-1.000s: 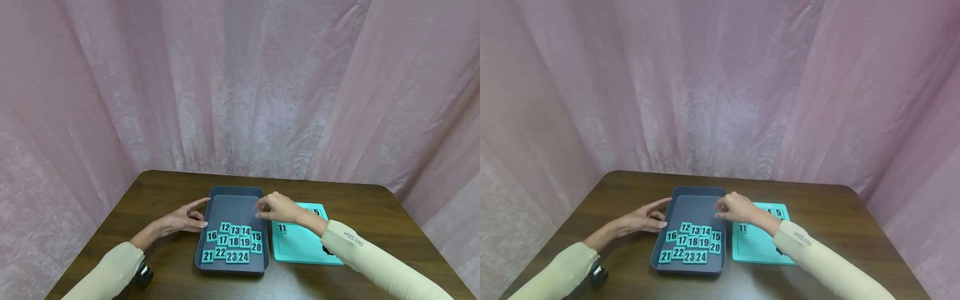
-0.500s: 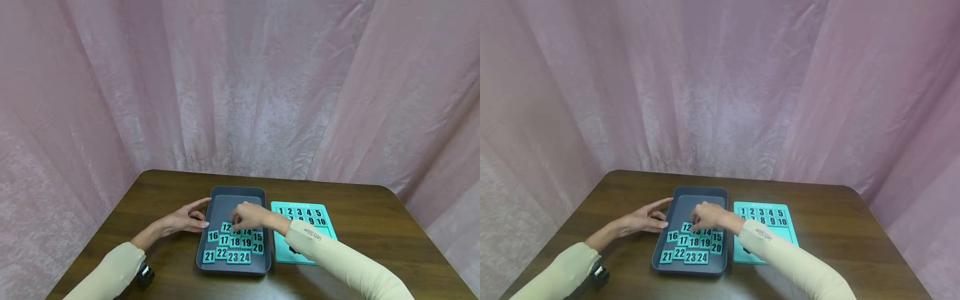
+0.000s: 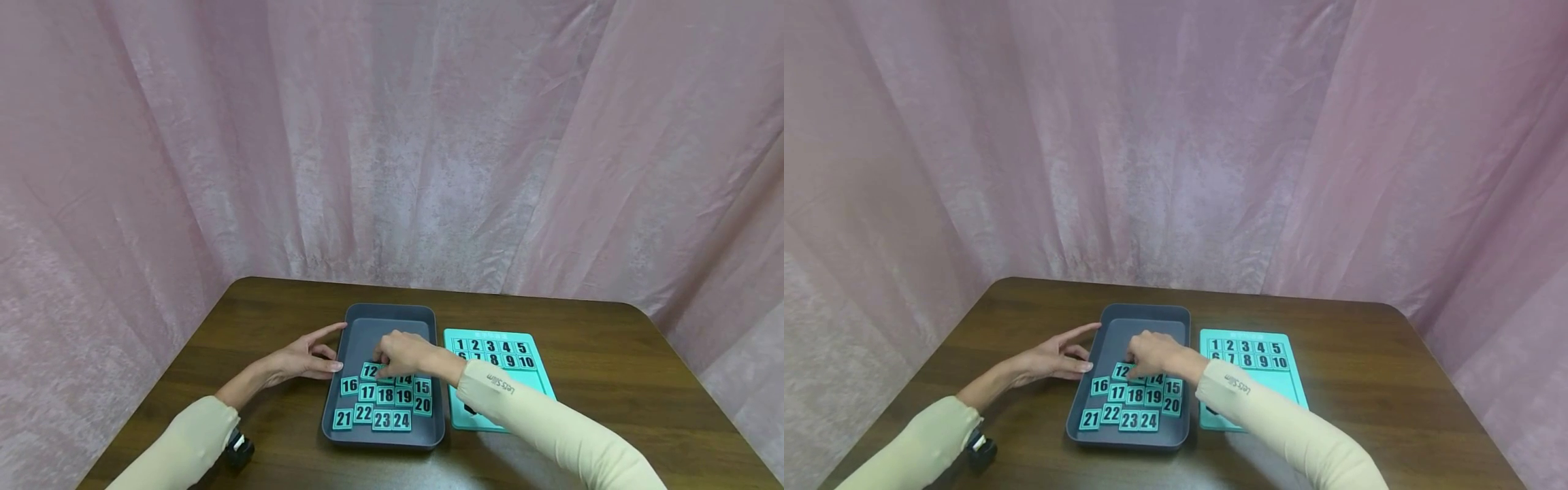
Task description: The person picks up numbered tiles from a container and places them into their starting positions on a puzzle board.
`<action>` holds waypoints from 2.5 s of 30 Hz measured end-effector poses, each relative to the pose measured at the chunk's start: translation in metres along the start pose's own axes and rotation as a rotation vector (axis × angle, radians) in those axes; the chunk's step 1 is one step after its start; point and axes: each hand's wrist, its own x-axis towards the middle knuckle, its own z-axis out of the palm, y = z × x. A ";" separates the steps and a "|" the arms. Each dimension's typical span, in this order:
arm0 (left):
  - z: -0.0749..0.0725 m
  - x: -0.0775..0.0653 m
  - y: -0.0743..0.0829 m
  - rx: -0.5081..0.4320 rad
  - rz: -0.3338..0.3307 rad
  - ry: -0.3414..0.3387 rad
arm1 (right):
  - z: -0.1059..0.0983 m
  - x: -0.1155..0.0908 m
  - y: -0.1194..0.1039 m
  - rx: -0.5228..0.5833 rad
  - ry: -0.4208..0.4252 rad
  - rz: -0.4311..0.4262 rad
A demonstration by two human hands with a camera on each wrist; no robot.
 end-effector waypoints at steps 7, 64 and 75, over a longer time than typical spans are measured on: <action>0.001 0.000 0.000 0.009 0.007 0.000 | 0.001 0.002 -0.003 -0.022 0.012 0.010; 0.003 0.001 0.001 -0.002 0.002 -0.002 | -0.008 -0.125 0.102 0.327 0.469 -0.023; 0.002 -0.001 0.000 0.003 -0.007 0.012 | 0.011 -0.160 0.132 0.293 0.433 0.018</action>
